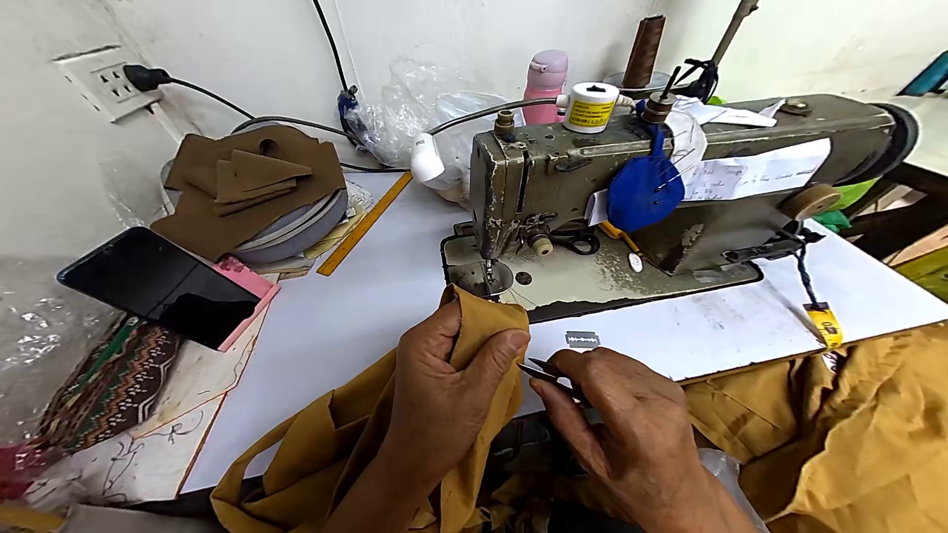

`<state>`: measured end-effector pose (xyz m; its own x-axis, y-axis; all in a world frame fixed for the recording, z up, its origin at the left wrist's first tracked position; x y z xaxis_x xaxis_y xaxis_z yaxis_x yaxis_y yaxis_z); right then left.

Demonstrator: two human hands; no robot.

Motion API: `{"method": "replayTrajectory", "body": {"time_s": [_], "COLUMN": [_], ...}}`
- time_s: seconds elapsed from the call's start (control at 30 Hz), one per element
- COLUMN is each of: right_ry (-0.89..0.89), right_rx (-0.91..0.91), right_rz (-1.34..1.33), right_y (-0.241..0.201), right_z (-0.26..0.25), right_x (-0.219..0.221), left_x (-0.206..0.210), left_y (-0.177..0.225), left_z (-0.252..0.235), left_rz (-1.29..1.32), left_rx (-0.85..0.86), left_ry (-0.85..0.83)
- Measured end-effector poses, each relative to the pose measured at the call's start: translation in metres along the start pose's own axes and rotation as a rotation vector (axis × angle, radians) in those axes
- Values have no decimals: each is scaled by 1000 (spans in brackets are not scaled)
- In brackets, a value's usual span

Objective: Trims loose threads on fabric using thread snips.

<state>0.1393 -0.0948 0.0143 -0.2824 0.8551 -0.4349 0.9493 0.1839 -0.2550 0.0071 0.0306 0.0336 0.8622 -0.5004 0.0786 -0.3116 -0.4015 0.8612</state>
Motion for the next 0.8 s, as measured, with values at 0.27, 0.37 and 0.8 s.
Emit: {"method": "replayTrajectory", "body": {"time_s": [0.27,0.37,0.8], "right_ry": [-33,-90,-59], "right_rx": [112,126,168], "right_rz": [-281,-290,-271], "right_y": [7,9,3], "right_z": [3,6,7], "right_x": [-1,5,8], "left_x": [-2,-1,0], "left_y": [-4,-4,0], "left_z": [0,0,4], "left_rz": [60,74,20], "left_rx": [-55,-62,31], "left_ry": [7,6,76]}}
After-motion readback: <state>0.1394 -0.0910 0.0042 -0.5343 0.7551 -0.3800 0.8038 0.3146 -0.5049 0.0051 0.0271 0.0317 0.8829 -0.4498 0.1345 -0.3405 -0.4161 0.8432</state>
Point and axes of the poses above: each hand's wrist, its own z-axis away from the middle knuckle, its own x-axis out of the palm, y = z × x, the point moved 3 cm from there along -z, towards the middle knuckle, and after that the axes turned 7 degrees about y, right-handed, at the moved point
